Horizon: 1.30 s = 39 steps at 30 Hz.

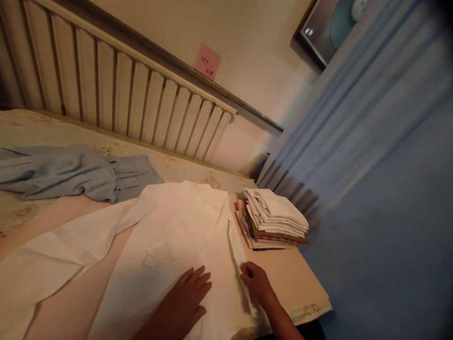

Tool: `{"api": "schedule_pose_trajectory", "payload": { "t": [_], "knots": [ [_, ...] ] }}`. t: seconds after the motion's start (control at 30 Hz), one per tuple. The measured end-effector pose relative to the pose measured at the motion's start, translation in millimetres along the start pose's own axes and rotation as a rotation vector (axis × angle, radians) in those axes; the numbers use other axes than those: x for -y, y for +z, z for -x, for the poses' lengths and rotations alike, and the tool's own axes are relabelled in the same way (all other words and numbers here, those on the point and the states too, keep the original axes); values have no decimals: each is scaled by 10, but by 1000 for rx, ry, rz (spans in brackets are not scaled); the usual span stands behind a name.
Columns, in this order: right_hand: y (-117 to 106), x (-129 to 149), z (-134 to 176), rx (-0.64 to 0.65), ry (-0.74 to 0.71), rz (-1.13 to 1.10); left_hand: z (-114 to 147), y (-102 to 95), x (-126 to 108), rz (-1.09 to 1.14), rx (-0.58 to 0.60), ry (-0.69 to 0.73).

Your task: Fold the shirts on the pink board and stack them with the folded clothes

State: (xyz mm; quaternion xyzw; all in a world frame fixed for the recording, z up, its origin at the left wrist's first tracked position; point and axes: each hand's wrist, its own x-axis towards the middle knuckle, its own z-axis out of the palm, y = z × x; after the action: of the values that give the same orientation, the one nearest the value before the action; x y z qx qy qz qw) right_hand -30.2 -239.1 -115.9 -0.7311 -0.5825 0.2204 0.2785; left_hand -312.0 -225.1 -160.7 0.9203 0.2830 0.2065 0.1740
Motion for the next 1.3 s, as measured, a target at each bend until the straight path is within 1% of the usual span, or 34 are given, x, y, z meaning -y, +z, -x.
{"api": "schedule_pose_trajectory", "payload": {
  "t": [0.1, 0.17, 0.23, 0.33, 0.4, 0.5, 0.53, 0.57, 0.63, 0.7, 0.77, 0.83, 0.93, 1.0, 1.1, 1.17, 1.23, 1.3],
  "knots": [
    [166, -11, 28, 35, -11, 7, 0, 19, 9, -1, -18, 2],
    [245, -10, 50, 45, -21, 32, -4, 16, 5, 4, -6, -2],
    [278, 13, 72, 56, -36, 52, -9, -2, -5, 18, 13, -14],
    [242, 78, 85, 71, -95, 73, -17, -45, -27, 51, 44, -37],
    [185, 104, 61, 11, -172, 121, -21, -71, -40, 75, 59, -50],
    [129, 60, -30, -214, -357, 237, -25, -89, -48, 106, 64, -56],
    [134, 22, -69, -277, -432, 283, -25, -89, -47, 111, 63, -57],
    [153, -25, -108, -311, -505, 334, -25, -85, -44, 114, 61, -58],
    [232, -131, -174, -299, -622, 451, -19, -71, -37, 109, 51, -55],
    [338, -234, -218, -238, -672, 559, -9, -55, -34, 97, 30, -47],
    [431, -315, -239, -210, -666, 624, 1, -46, -37, 80, -11, -51],
    [486, -365, -247, -201, -651, 653, 4, -48, -43, 63, -82, -76],
    [501, -394, -254, -196, -645, 662, -19, -85, -10, 34, -244, -147],
    [494, -397, -257, -195, -639, 660, -46, -138, 73, -4, -371, -199],
    [490, -395, -260, -198, -639, 655, -68, -261, 315, -129, -559, -301],
    [491, -390, -260, -199, -644, 657, -50, -359, 525, -236, -634, -405],
    [492, -384, -260, -199, -639, 664, -7, -456, 734, -331, -646, -500],
    [493, -378, -260, -200, -631, 670, 41, -540, 906, -400, -600, -584]
  ]
}}
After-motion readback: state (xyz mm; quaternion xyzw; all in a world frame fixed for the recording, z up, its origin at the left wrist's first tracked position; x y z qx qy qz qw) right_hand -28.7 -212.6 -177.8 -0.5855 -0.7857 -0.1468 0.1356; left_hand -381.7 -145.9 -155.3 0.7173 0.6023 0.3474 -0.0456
